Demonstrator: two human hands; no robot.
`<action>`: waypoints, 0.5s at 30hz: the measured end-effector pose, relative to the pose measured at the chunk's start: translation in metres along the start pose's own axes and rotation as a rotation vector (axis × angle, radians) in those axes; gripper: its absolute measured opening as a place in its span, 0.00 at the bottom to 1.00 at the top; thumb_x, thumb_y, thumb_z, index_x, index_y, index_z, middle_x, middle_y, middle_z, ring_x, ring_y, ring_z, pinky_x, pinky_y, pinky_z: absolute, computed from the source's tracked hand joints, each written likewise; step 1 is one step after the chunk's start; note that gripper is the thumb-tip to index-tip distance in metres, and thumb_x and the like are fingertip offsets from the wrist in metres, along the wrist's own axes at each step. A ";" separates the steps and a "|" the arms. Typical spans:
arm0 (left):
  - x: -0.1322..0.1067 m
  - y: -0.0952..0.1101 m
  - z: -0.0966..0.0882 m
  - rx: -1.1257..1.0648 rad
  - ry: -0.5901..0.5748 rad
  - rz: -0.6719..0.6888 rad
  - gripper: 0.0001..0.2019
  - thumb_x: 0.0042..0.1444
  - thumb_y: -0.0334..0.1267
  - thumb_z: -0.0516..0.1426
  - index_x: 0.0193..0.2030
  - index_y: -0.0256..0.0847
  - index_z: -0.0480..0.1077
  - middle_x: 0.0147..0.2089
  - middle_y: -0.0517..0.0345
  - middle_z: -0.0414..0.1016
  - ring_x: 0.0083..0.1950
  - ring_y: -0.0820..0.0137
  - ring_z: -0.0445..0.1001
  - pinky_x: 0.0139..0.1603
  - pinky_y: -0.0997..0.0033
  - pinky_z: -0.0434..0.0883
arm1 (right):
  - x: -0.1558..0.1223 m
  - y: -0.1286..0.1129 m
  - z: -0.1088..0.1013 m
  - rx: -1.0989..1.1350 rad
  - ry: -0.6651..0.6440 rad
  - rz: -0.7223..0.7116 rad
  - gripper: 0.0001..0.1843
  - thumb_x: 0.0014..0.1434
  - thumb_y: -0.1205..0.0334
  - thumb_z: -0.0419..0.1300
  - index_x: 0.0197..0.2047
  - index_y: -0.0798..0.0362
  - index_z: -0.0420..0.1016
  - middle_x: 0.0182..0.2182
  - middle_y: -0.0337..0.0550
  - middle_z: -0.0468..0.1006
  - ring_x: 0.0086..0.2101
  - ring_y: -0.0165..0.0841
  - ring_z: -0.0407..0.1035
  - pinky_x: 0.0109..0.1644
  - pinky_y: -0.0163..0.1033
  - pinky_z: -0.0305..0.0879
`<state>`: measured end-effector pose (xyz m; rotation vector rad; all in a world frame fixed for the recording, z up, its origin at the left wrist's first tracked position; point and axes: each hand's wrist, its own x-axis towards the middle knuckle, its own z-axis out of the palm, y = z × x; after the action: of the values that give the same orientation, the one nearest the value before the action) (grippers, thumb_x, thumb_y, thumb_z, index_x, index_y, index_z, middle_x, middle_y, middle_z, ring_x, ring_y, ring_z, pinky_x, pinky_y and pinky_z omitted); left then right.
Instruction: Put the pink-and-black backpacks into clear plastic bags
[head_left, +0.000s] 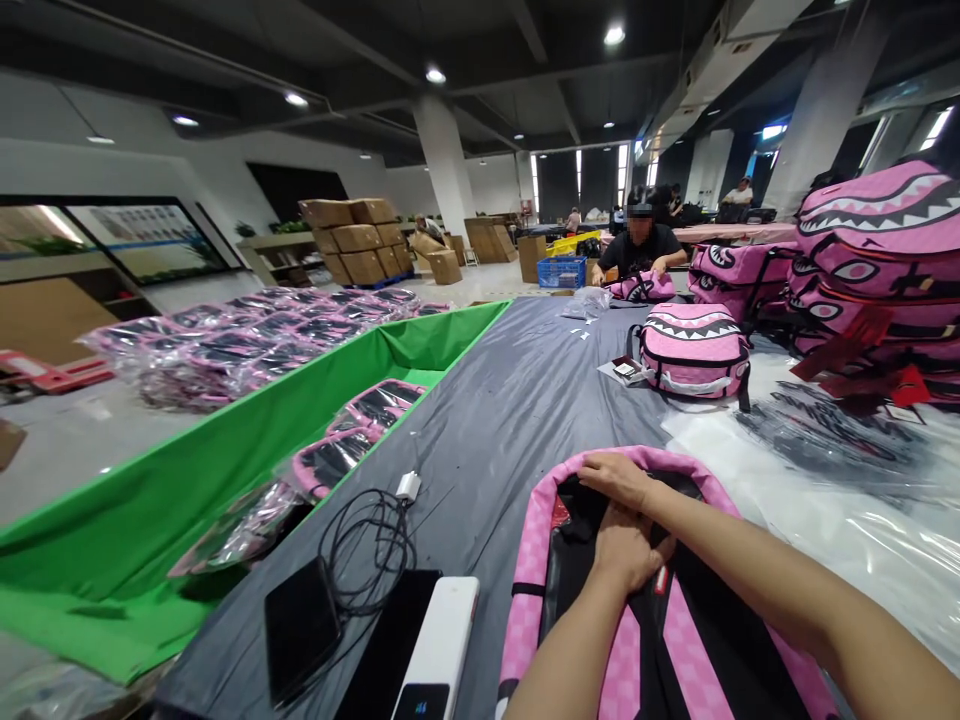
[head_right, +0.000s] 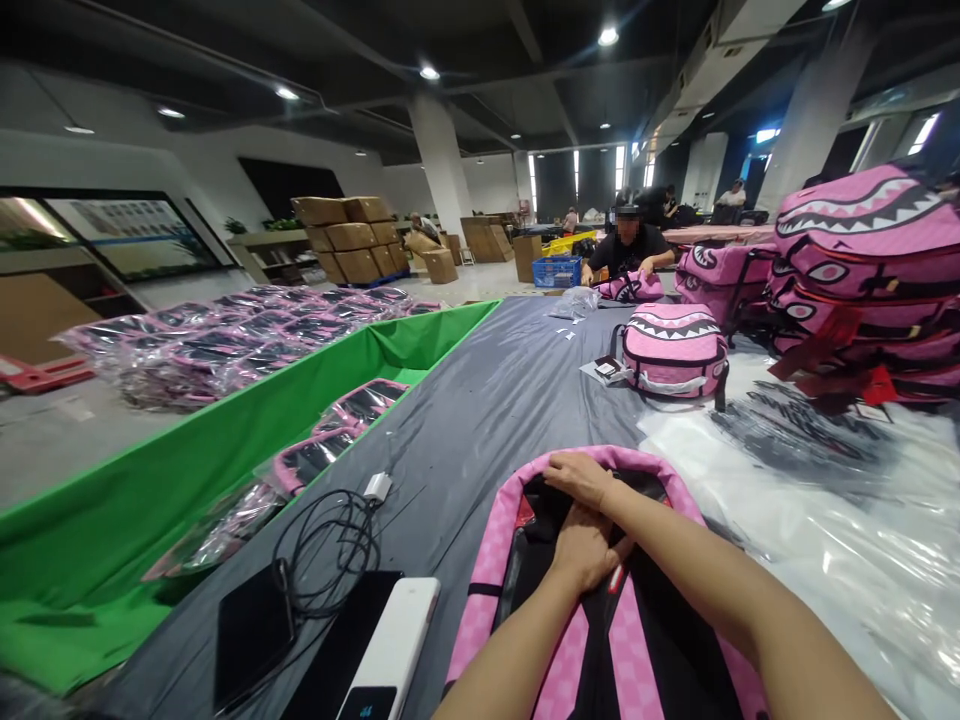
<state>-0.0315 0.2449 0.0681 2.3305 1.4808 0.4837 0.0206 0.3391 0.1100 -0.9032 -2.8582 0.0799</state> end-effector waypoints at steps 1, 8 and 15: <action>0.000 0.000 0.001 -0.005 0.006 -0.005 0.36 0.67 0.60 0.47 0.74 0.40 0.57 0.74 0.49 0.60 0.76 0.56 0.56 0.79 0.55 0.47 | -0.006 0.005 0.002 0.001 0.012 0.030 0.11 0.69 0.69 0.56 0.39 0.54 0.81 0.37 0.47 0.78 0.38 0.35 0.70 0.43 0.37 0.65; 0.001 0.000 0.003 0.024 -0.023 0.020 0.37 0.67 0.57 0.48 0.74 0.33 0.55 0.76 0.44 0.56 0.77 0.54 0.51 0.79 0.51 0.46 | 0.002 -0.004 -0.015 -0.032 0.031 0.093 0.16 0.61 0.56 0.70 0.50 0.54 0.80 0.49 0.51 0.77 0.51 0.42 0.69 0.54 0.44 0.63; 0.004 -0.007 0.014 0.025 0.146 0.114 0.32 0.65 0.55 0.52 0.69 0.37 0.65 0.72 0.43 0.64 0.74 0.51 0.58 0.77 0.45 0.52 | 0.077 -0.011 -0.019 -0.111 -0.325 0.083 0.14 0.50 0.61 0.77 0.39 0.53 0.83 0.38 0.47 0.82 0.41 0.41 0.77 0.38 0.35 0.67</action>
<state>-0.0290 0.2494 0.0525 2.4551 1.4285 0.6835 -0.0449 0.3741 0.1390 -1.1247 -3.1480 0.0852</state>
